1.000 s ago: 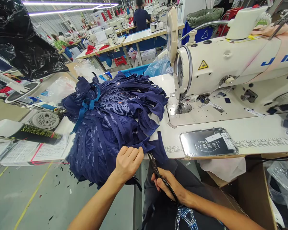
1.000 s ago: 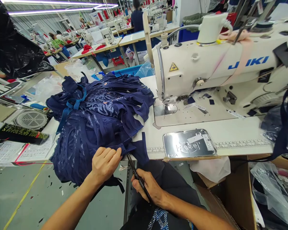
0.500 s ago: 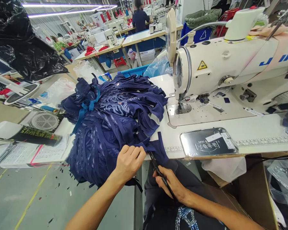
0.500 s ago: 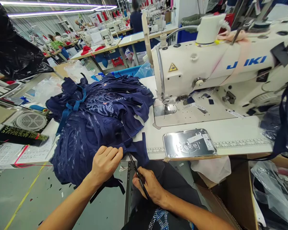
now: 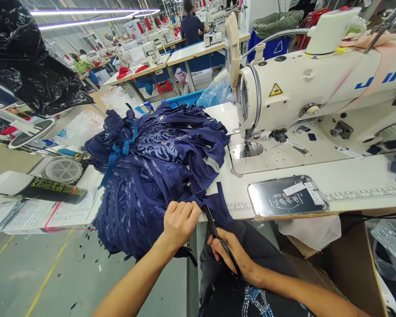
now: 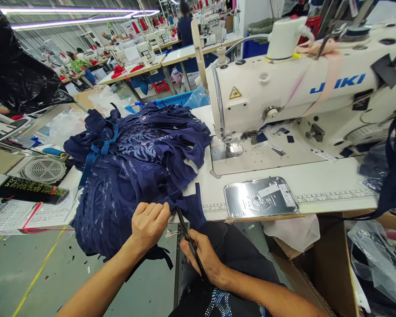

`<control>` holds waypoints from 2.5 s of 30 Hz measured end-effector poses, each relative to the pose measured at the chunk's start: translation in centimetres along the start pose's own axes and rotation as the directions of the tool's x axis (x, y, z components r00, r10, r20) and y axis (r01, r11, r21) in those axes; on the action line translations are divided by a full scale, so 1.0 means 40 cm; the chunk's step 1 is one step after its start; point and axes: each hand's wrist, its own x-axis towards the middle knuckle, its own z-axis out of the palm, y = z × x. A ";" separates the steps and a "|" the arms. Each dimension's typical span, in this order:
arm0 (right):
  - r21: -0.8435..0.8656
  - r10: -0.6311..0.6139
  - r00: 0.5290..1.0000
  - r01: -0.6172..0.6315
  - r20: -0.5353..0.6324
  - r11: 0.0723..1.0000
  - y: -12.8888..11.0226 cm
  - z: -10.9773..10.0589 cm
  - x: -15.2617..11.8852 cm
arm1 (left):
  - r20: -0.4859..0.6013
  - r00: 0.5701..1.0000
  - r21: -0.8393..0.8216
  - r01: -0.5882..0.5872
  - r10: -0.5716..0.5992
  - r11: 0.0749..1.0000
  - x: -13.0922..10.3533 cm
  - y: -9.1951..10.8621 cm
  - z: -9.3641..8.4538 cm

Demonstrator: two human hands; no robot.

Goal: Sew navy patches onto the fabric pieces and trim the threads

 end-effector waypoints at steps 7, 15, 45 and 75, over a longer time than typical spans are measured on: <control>-0.056 -0.012 0.992 0.005 -0.122 0.998 0.012 0.007 0.009 | 0.015 0.999 -0.008 0.037 -0.037 0.999 0.006 0.010 0.009; -0.091 -0.017 0.983 0.000 -0.183 0.996 0.037 -0.004 0.004 | -0.011 0.992 -0.182 0.123 -0.127 0.976 -0.005 0.003 0.009; -0.192 0.123 0.941 -0.064 0.315 0.979 -0.121 -0.061 0.000 | 0.624 0.726 -0.759 0.651 -0.288 -0.006 -0.052 -0.048 -0.049; -0.017 0.040 0.905 -0.036 0.424 0.999 -0.061 -0.078 0.031 | 0.794 0.589 -0.593 0.805 -0.152 0.024 -0.047 -0.087 -0.112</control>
